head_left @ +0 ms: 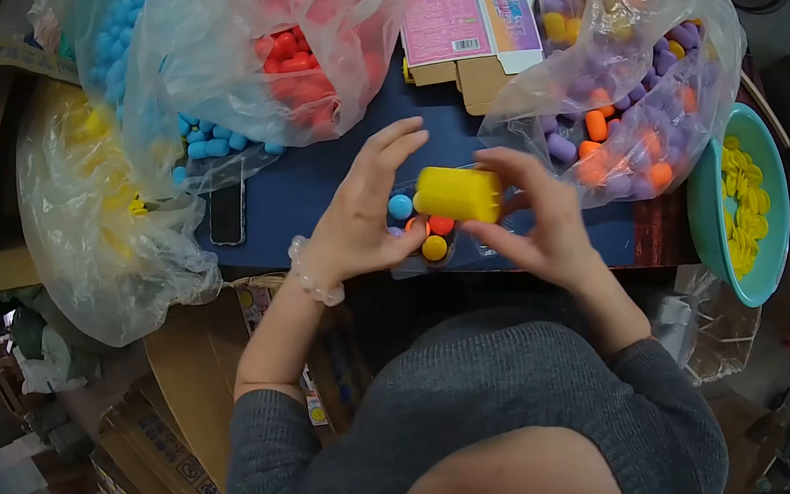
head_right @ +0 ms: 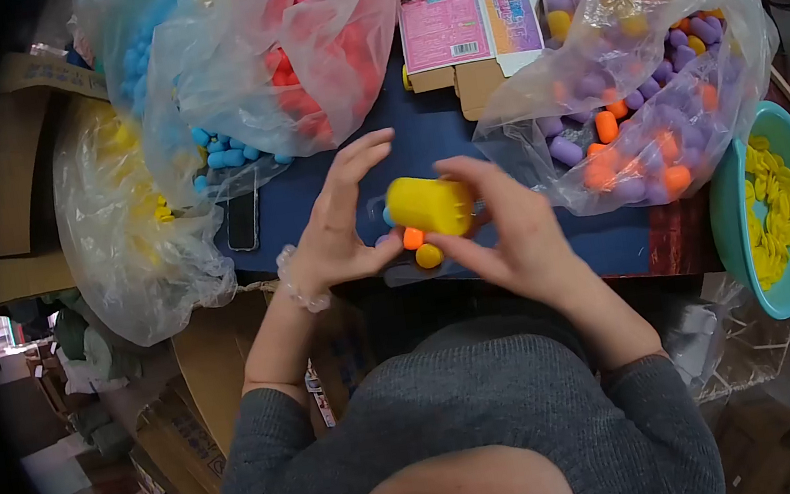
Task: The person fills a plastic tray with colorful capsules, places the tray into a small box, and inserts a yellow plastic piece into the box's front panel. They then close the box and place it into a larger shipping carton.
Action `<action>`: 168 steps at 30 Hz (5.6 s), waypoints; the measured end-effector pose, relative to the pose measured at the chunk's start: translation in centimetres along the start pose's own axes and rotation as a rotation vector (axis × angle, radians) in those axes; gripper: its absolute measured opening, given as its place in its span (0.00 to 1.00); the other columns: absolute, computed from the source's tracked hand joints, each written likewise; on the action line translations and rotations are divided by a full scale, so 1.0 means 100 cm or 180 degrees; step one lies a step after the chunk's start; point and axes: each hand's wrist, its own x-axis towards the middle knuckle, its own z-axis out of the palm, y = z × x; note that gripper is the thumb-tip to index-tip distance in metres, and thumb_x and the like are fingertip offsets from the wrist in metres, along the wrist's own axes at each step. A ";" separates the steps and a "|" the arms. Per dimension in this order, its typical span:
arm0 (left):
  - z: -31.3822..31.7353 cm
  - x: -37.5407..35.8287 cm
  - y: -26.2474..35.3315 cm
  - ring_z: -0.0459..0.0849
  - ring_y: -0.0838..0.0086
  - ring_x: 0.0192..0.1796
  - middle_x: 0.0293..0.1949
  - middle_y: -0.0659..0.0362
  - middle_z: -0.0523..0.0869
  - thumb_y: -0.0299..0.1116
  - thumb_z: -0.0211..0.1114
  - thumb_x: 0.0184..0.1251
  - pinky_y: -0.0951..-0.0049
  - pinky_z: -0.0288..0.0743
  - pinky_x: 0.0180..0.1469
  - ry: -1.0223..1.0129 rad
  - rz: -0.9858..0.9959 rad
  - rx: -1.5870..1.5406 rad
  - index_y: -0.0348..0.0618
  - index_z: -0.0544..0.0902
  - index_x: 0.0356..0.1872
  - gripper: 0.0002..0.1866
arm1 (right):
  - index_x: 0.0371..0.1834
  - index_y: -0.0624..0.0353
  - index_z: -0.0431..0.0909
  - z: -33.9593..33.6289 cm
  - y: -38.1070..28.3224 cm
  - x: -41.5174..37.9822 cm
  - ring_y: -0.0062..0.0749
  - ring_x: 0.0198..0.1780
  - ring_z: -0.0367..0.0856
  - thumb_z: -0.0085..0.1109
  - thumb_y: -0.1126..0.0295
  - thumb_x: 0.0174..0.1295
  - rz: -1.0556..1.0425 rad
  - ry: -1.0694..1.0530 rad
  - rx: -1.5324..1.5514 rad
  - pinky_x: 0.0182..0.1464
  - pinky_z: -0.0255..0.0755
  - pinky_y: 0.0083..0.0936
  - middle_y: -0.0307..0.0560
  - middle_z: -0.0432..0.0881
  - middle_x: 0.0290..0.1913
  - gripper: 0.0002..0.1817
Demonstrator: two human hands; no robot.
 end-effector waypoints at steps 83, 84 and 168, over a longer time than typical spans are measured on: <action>0.240 0.025 0.080 0.82 0.67 0.50 0.42 0.53 0.87 0.28 0.77 0.47 0.70 0.73 0.52 -0.0528 -0.0453 -0.1721 0.37 0.80 0.24 0.12 | 0.30 0.70 0.83 -0.097 0.113 -0.185 0.40 0.56 0.78 0.46 0.61 0.70 0.0581 0.2501 0.1110 0.60 0.68 0.33 0.61 0.81 0.55 0.23; 0.232 0.024 0.086 0.83 0.66 0.49 0.43 0.53 0.86 0.27 0.78 0.45 0.69 0.74 0.52 -0.0497 -0.0408 -0.1672 0.39 0.83 0.27 0.11 | 0.35 0.68 0.83 -0.096 0.116 -0.193 0.45 0.64 0.71 0.49 0.57 0.67 0.0473 0.2416 0.1358 0.66 0.62 0.38 0.63 0.73 0.63 0.22; 0.098 -0.071 0.048 0.46 0.59 0.80 0.78 0.50 0.47 0.39 0.70 0.54 0.58 0.43 0.77 -0.0798 -0.1426 -0.2705 0.43 0.46 0.78 0.54 | 0.66 0.60 0.65 0.051 0.150 -0.074 0.40 0.53 0.82 0.46 0.56 0.74 0.3160 -0.0034 0.5386 0.50 0.81 0.38 0.54 0.79 0.53 0.24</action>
